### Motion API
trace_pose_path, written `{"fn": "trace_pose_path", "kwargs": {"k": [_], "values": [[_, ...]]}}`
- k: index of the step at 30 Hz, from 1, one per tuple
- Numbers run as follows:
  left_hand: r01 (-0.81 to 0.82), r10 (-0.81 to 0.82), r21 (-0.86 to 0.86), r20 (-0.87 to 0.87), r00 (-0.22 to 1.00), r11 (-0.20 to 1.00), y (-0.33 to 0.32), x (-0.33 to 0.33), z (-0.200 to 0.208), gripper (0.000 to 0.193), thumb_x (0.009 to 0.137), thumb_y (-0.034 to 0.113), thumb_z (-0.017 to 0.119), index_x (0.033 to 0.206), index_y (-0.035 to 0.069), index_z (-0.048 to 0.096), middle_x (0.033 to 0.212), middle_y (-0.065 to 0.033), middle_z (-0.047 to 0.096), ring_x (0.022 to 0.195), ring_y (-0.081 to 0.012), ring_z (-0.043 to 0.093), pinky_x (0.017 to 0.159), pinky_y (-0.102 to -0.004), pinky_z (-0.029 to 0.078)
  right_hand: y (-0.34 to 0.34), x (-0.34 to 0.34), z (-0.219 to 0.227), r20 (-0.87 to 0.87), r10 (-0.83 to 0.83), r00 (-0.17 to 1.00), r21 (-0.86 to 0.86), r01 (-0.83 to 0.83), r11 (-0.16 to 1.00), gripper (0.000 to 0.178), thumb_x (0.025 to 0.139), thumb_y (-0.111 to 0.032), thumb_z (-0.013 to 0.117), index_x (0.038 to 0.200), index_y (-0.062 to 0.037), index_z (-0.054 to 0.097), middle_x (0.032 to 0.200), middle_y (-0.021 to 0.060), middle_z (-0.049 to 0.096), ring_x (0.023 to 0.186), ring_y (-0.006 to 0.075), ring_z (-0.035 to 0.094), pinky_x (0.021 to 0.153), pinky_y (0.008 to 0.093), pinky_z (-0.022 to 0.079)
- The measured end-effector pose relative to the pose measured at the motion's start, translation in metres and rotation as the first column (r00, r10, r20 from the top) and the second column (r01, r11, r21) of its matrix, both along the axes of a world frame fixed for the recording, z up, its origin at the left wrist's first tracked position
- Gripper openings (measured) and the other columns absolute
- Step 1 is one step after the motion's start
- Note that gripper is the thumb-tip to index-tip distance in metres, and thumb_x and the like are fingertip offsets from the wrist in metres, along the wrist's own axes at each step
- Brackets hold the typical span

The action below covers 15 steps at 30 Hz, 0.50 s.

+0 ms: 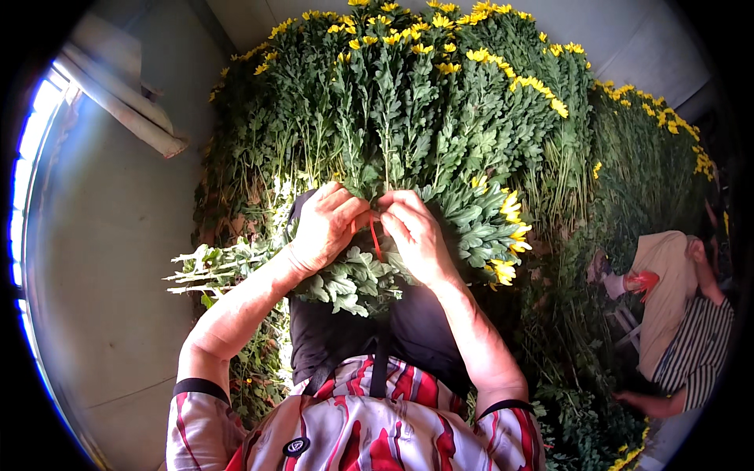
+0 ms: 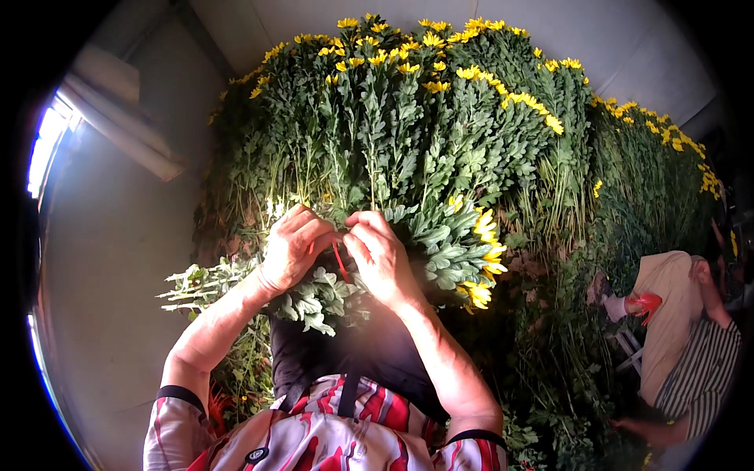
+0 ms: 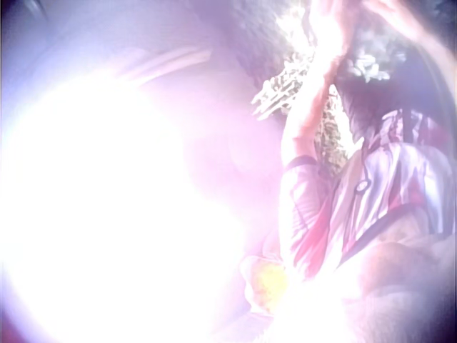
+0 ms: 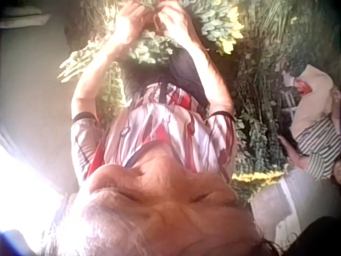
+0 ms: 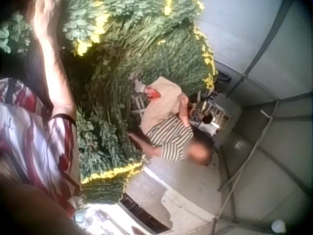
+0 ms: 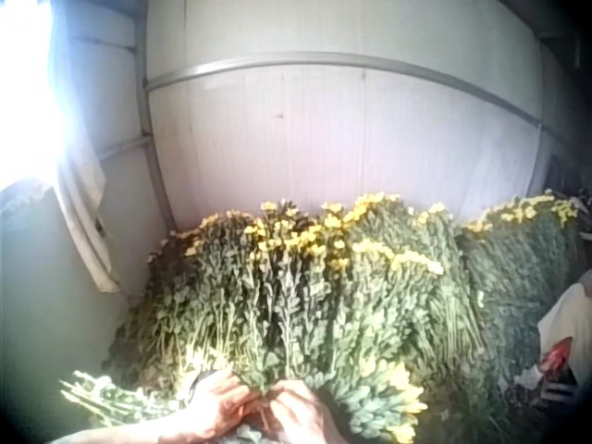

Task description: The person ties bunches of yellow flowers together by hand using red ties. They gather several flowers from a pile on the floor, align the stems, and wrap a red tie around the stems to secure them.

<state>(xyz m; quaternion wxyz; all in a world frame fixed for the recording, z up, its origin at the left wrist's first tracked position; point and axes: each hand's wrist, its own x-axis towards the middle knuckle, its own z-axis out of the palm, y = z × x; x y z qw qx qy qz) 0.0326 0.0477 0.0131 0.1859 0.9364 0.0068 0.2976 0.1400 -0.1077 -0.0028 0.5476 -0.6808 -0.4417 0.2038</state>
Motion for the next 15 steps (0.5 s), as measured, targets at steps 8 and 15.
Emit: {"fn": "trace_pose_path", "kwargs": {"k": [8,15], "values": [[0.022,-0.010,0.024,-0.436,0.900,0.999,0.038,-0.045,-0.014,0.020,0.085,0.022,0.066,0.077,0.003,0.061,0.078,-0.0071,0.061,0.078,-0.0236,0.055,0.074,-0.0347,0.044,-0.052,-0.034,0.016,0.618,0.050,0.784,0.003,-0.066,0.998,0.007,0.079,-0.003,0.062,0.082,0.0032,0.060,0.110,0.0106,0.056,0.100,0.0259,0.055,0.083,0.0348,0.050],[-0.139,-0.386,-0.982,-0.081,0.919,-0.125,-0.014,-0.006,0.020,0.032,0.096,0.030,0.056,0.072,0.010,0.048,0.065,-0.0068,0.055,0.060,-0.0163,0.051,0.064,-0.0284,0.044,-0.031,-0.038,0.033,0.407,0.209,0.889,0.047,-0.249,0.967,0.009,0.081,-0.015,0.062,0.078,-0.0064,0.060,0.076,0.0071,0.060,0.063,0.0235,0.062,0.054,0.0351,0.051]]}}
